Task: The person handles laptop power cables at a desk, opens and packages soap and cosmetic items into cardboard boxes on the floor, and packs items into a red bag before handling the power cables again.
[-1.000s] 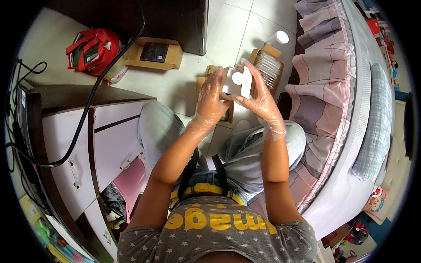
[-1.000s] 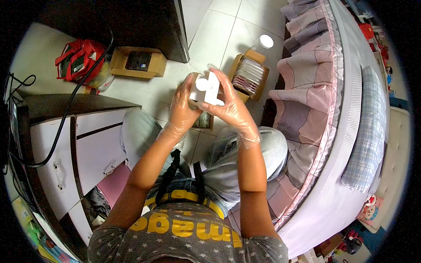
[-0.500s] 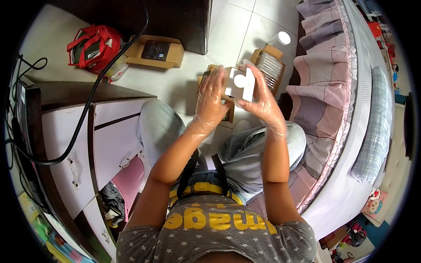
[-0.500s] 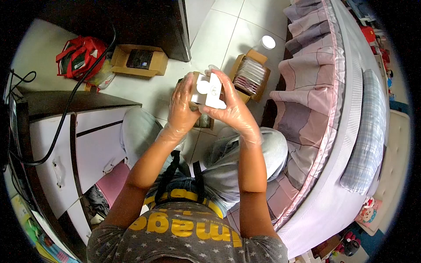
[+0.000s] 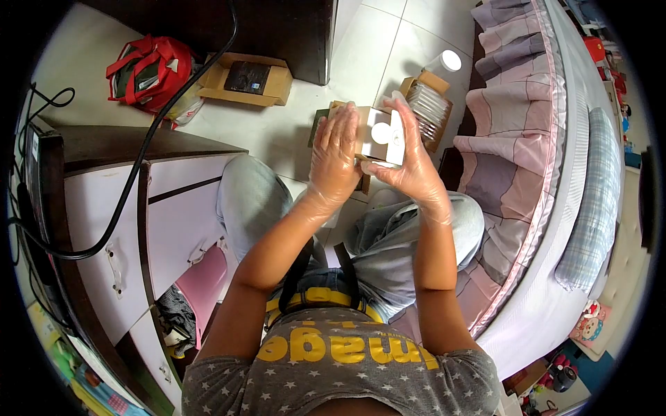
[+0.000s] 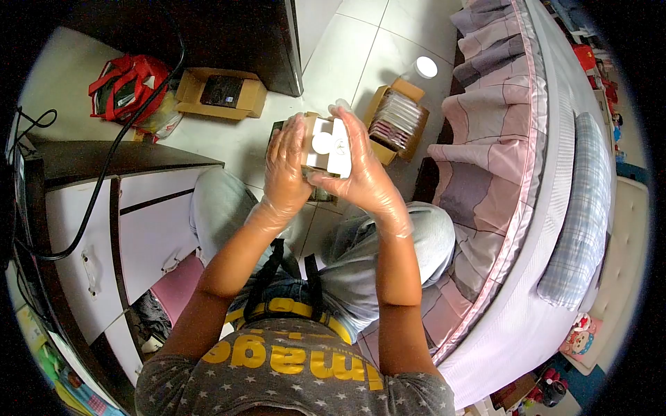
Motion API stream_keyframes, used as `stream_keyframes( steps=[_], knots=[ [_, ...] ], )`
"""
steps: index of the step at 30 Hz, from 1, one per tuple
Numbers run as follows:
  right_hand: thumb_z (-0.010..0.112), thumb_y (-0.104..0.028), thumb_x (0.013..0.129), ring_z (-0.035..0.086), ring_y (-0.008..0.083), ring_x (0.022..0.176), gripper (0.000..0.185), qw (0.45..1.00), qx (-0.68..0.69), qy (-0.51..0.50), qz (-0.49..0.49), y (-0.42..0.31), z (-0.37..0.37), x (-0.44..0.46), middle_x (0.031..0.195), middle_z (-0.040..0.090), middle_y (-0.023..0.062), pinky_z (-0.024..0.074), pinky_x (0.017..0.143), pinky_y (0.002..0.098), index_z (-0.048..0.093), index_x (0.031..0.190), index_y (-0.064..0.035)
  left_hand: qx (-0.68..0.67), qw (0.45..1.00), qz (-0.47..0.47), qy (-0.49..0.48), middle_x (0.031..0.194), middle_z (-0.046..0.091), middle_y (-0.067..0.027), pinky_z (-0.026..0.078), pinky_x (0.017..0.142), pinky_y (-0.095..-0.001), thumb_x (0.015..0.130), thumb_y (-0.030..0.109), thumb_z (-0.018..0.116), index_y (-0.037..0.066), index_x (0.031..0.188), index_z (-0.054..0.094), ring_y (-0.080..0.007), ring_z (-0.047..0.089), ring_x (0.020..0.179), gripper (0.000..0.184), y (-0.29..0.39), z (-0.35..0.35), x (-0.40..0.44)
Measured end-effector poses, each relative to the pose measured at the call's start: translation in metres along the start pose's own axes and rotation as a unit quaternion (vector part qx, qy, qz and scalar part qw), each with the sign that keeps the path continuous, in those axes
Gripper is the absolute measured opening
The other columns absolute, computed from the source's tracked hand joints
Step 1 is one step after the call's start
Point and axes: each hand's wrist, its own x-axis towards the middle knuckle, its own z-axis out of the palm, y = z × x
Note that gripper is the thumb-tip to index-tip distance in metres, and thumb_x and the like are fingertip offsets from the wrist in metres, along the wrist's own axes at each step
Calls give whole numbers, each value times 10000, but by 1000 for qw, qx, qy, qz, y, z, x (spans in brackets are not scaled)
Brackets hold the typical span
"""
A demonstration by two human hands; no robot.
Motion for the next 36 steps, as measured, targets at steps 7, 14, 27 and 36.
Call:
stream_keyframes(
  steps=[7, 14, 27, 36],
  knots=[
    [730, -578, 640, 320, 275, 1297, 1080, 972, 234, 11, 16, -9, -2, -2, 1364, 357, 134, 237, 1073, 383, 226, 1423, -31, 20, 1000, 18, 13, 1411, 351, -159, 233, 1079, -503, 693, 163, 698, 42, 1391, 260, -323, 358, 1289, 833, 2, -6, 2],
    [462, -313, 931, 446, 244, 1183, 439, 953, 259, 157, -14, -5, 25, -5, 1246, 489, 163, 307, 1031, 377, 427, 1237, 0, 130, 985, 84, 80, 1377, 419, -88, 197, 1091, -505, 778, 221, 653, 100, 1355, 341, -278, 399, 1266, 667, 2, -1, -3],
    [468, -236, 907, 390, 300, 1256, 471, 973, 131, 162, -100, -6, 31, -13, 1332, 420, 216, 264, 1065, 410, 365, 1286, 23, 92, 977, 135, 134, 1338, 468, 0, 217, 1078, -517, 827, 134, 557, 152, 1263, 457, -194, 429, 1240, 447, -8, -3, -4],
    [678, -468, 763, 363, 365, 1279, 870, 999, -18, 24, -19, -10, 6, -8, 1373, 363, 236, 297, 1054, 433, 273, 1375, -1, -12, 996, 63, 59, 1392, 395, -110, 244, 1072, -493, 773, 179, 643, 90, 1337, 360, -282, 413, 1247, 637, -13, 8, -6]
  ],
)
